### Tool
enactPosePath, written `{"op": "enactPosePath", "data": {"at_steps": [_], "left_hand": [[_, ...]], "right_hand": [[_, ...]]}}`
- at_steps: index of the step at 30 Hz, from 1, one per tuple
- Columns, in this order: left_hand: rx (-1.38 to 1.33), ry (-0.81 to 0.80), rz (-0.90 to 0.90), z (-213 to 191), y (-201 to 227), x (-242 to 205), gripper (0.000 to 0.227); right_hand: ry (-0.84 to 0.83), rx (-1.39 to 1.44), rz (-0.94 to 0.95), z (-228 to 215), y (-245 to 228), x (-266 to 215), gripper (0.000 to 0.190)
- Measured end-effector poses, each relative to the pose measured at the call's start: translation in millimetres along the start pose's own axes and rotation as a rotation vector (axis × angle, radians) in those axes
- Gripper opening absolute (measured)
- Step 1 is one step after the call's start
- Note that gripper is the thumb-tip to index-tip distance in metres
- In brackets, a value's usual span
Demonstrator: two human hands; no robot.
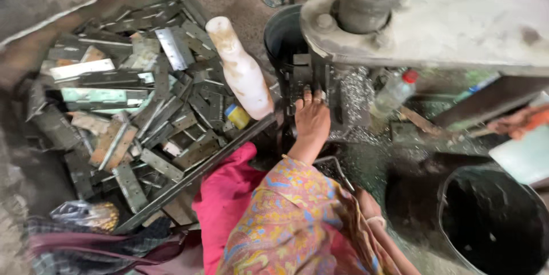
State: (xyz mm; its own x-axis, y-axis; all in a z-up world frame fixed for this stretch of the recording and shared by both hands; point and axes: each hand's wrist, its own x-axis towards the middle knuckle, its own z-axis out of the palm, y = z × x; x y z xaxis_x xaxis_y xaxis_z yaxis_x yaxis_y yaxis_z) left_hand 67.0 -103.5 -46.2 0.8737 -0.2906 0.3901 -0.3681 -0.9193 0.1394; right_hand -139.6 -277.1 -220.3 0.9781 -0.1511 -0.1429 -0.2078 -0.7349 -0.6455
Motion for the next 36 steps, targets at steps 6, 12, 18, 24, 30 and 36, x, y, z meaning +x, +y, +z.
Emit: {"op": "enactPosePath", "data": {"at_steps": [6, 12, 18, 24, 30, 36], "left_hand": [[0.082, -0.181, 0.016, 14.4, -8.6, 2.2, 0.027], [0.029, 0.028, -0.028, 26.1, -7.9, 37.8, 0.031], [-0.055, -0.024, 0.008, 10.2, -5.8, 2.8, 0.041], [-0.082, 0.199, 0.305, -32.7, -30.6, -76.3, 0.041], [-0.357, 0.212, 0.385, -40.8, -1.8, -51.4, 0.042], [-0.045, -0.086, -0.046, -39.9, 50.2, -0.3, 0.017]], "right_hand": [[-0.155, -0.206, 0.13, -27.4, -7.9, 4.4, 0.047], [-0.065, 0.678, 0.723, -18.2, -31.0, -10.7, 0.051], [0.083, -0.193, 0.09, -65.0, -77.8, -19.4, 0.056], [0.383, -0.12, -0.108, -141.6, -190.4, -19.8, 0.036], [0.449, -0.101, -0.122, -152.1, -205.3, -24.7, 0.031], [0.479, -0.071, -0.155, -144.8, -194.7, -24.7, 0.03]]}}
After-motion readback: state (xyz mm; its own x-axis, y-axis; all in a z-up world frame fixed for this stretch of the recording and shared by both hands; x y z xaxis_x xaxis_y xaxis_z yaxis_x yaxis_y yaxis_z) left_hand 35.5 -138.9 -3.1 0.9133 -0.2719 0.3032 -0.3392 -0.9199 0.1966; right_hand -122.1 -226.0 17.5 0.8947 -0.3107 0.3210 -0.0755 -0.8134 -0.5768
